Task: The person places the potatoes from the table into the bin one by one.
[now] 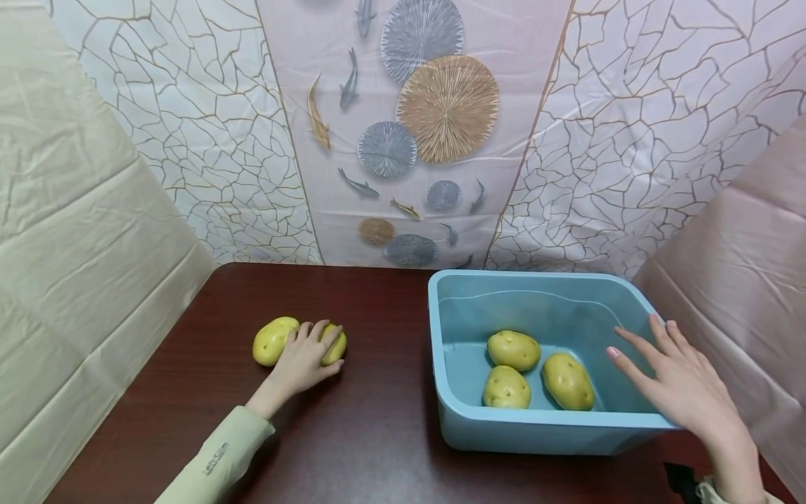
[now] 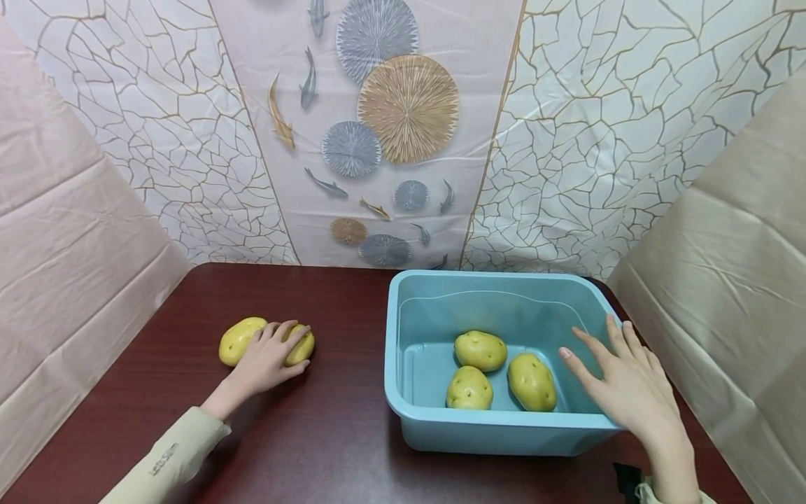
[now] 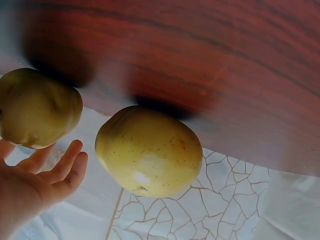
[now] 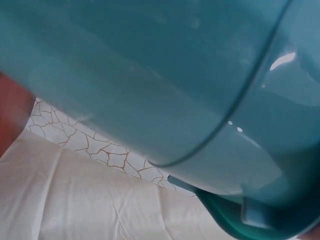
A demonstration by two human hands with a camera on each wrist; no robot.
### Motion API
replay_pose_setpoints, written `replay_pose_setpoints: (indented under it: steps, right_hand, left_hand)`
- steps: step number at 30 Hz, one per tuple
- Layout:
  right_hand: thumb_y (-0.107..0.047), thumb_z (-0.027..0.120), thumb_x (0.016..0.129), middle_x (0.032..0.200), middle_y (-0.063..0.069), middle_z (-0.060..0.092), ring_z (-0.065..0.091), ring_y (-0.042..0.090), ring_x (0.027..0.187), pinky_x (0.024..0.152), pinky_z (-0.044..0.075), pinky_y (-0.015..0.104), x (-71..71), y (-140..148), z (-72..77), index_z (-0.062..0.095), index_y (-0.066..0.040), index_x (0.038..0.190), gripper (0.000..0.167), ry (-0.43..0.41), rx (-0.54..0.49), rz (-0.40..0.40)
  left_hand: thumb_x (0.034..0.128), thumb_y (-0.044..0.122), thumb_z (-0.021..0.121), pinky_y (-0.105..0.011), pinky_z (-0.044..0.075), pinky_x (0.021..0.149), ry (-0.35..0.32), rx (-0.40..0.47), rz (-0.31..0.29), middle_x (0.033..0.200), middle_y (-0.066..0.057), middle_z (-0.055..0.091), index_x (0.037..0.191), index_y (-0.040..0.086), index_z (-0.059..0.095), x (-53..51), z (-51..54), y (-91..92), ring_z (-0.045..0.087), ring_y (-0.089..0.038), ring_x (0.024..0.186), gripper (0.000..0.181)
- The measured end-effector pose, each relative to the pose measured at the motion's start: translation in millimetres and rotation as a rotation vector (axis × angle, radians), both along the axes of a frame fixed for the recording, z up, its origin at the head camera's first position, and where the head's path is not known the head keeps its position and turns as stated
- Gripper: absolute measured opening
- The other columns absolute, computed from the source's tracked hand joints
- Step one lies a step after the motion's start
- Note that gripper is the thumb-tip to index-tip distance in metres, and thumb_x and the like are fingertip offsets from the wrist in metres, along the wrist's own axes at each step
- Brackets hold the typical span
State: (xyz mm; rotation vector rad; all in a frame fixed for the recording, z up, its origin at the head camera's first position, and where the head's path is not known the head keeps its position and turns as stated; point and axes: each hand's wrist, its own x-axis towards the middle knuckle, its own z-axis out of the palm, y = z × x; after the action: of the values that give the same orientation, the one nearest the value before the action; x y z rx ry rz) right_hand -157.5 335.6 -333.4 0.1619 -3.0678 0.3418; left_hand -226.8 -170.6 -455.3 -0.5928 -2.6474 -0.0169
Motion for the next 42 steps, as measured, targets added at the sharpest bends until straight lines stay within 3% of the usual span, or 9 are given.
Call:
replay_pose_setpoints:
  steps: [15,23,42]
  right_hand:
    - [-0.052,0.034,0.090,0.143,0.033,-0.002,-0.012,0.049,0.130,0.087,0.011,0.070,-0.9,-1.4,-0.3,0.036,-0.004,0.135,0.065,0.003,0.006,0.004]
    - [-0.052,0.034,0.090,0.143,0.032,-0.003,-0.014,0.048,0.130,0.088,0.009,0.071,0.2,-1.4,1.2,0.035,-0.006,0.136,0.065,-0.007,0.000,0.000]
    - [-0.051,0.034,0.091,0.143,0.032,-0.003,-0.014,0.047,0.130,0.088,0.009,0.071,1.1,-0.4,0.4,0.035,-0.005,0.135,0.064,0.001,-0.002,0.000]
  left_hand:
    - [0.0739,0.043,0.063,-0.049,0.040,0.082,-0.067,-0.016,-0.013,0.124,-0.016,0.049,0.124,0.015,0.053,-11.9,-10.7,3.6,0.046,-0.036,0.107,0.059]
    - [0.0760,0.038,0.062,-0.048,0.043,0.080,-0.067,-0.022,-0.018,0.125,-0.017,0.049,0.124,0.015,0.053,-15.2,-15.1,5.1,0.047,-0.037,0.106,0.054]
    - [0.0722,0.032,0.067,-0.046,0.044,0.076,-0.095,-0.063,-0.063,0.122,-0.018,0.049,0.121,0.012,0.055,-14.0,-7.5,6.3,0.048,-0.037,0.102,0.054]
